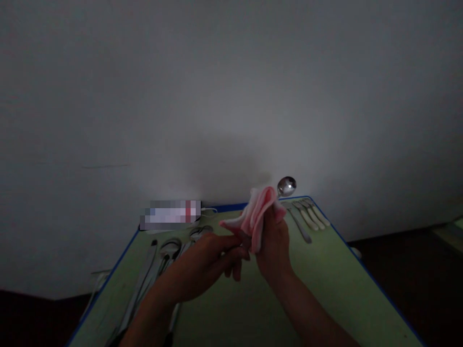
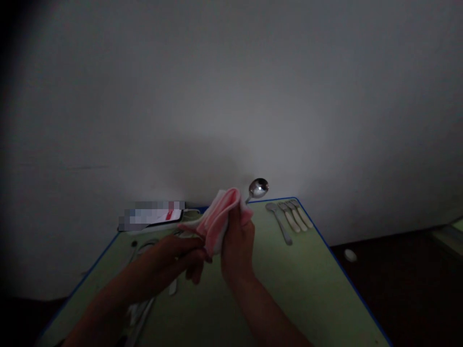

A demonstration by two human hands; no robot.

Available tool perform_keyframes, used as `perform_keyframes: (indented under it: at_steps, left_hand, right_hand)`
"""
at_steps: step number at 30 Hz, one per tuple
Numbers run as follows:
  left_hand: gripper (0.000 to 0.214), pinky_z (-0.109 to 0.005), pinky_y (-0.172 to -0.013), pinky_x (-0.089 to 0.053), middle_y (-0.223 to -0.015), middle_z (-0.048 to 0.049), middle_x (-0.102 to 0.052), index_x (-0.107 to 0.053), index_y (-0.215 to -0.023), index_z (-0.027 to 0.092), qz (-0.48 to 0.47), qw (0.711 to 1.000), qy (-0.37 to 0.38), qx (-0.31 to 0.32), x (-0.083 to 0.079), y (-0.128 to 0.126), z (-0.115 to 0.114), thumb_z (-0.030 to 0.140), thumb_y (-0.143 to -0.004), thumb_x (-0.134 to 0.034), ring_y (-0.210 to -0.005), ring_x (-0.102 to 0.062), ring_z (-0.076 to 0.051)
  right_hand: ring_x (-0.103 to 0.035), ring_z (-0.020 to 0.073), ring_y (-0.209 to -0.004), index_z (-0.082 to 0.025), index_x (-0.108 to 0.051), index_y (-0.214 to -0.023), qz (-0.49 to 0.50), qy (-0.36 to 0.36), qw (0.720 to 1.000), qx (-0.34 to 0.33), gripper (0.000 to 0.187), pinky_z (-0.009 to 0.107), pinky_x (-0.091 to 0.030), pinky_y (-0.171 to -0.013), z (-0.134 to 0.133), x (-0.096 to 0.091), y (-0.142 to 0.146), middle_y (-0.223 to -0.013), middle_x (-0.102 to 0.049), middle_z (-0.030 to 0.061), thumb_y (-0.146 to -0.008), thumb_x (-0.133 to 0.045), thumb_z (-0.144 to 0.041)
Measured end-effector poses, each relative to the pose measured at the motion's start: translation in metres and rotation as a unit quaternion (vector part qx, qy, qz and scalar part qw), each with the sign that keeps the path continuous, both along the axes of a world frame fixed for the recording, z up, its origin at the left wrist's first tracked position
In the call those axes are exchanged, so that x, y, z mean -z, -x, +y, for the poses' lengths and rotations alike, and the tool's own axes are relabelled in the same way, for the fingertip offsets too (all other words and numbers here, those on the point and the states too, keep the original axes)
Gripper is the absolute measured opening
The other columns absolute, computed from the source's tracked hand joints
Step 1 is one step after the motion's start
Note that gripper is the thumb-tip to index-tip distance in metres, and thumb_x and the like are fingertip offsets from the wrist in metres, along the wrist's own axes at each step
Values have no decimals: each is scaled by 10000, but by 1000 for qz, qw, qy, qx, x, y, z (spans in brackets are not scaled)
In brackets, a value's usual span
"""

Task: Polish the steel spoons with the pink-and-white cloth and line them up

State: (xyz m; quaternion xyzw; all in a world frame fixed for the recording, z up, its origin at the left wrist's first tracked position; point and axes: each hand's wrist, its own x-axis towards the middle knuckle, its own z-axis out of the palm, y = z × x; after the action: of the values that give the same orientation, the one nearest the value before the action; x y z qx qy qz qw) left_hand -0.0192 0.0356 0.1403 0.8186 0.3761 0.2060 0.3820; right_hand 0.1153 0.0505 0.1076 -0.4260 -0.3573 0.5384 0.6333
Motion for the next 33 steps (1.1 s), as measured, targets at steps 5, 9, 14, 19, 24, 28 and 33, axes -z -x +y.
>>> perform_keyframes:
  at_steps: [5,9,14,19,24,28,33]
  left_hand:
    - [267,-215,-637,-416,-651,18,-619,-575,-655,170,33,995,-85,-29,4,-4,1,123,-864,-414,-648,-558,-107]
    - [261,-227,-643,-400,-709,9,-629,-581,-637,165,63,990,-110,-61,11,-10,2,109,-845,-434,-685,-559,-118]
    - [325,-215,-606,-383,-625,29,-639,-594,-697,167,83,995,-56,-6,3,-11,-4,240,-925,-373,-591,-578,-96]
    - [363,-227,-641,-369,-645,23,-659,-626,-690,184,124,991,-56,16,-9,-15,-14,296,-927,-374,-631,-595,-107]
    - [351,-202,-599,-382,-610,26,-652,-608,-668,177,112,993,-29,24,-16,-10,-18,302,-911,-388,-585,-588,-95]
    - [290,-184,-524,-386,-582,37,-578,-566,-711,175,62,997,-18,-53,-16,18,-14,334,-888,-400,-541,-545,-96]
    - [341,-194,-492,-356,-591,34,-472,-516,-672,174,52,977,-65,-196,-17,42,-5,399,-885,-374,-549,-455,-105]
  right_hand:
    - [-325,72,-357,-185,-472,-642,22,8,999,-25,442,205,-243,-328,1,5,9,-463,-375,-46,-795,-389,-592]
    - [-341,74,-350,-183,-481,-641,57,44,997,-4,453,196,-238,-315,5,7,12,-444,-384,-53,-753,-437,-619]
    - [-513,98,-471,-175,-558,-724,187,70,980,5,349,207,-419,-421,21,6,2,-595,-568,-18,-739,-546,-524]
    - [-618,144,-733,-207,-564,-718,274,-11,962,-2,201,272,-528,-680,40,-3,-23,-723,-640,-1,-754,-584,-404]
    - [-621,162,-787,-182,-582,-829,176,-56,980,70,241,271,-520,-630,43,-2,-37,-828,-657,27,-735,-604,-402]
    - [-620,157,-761,-169,-587,-941,34,-126,991,38,294,278,-497,-660,38,-9,-54,-874,-667,31,-730,-622,-372]
    - [-617,166,-756,-150,-647,-902,-249,-145,945,-153,243,280,-469,-677,24,-24,-85,-858,-685,47,-734,-634,-326]
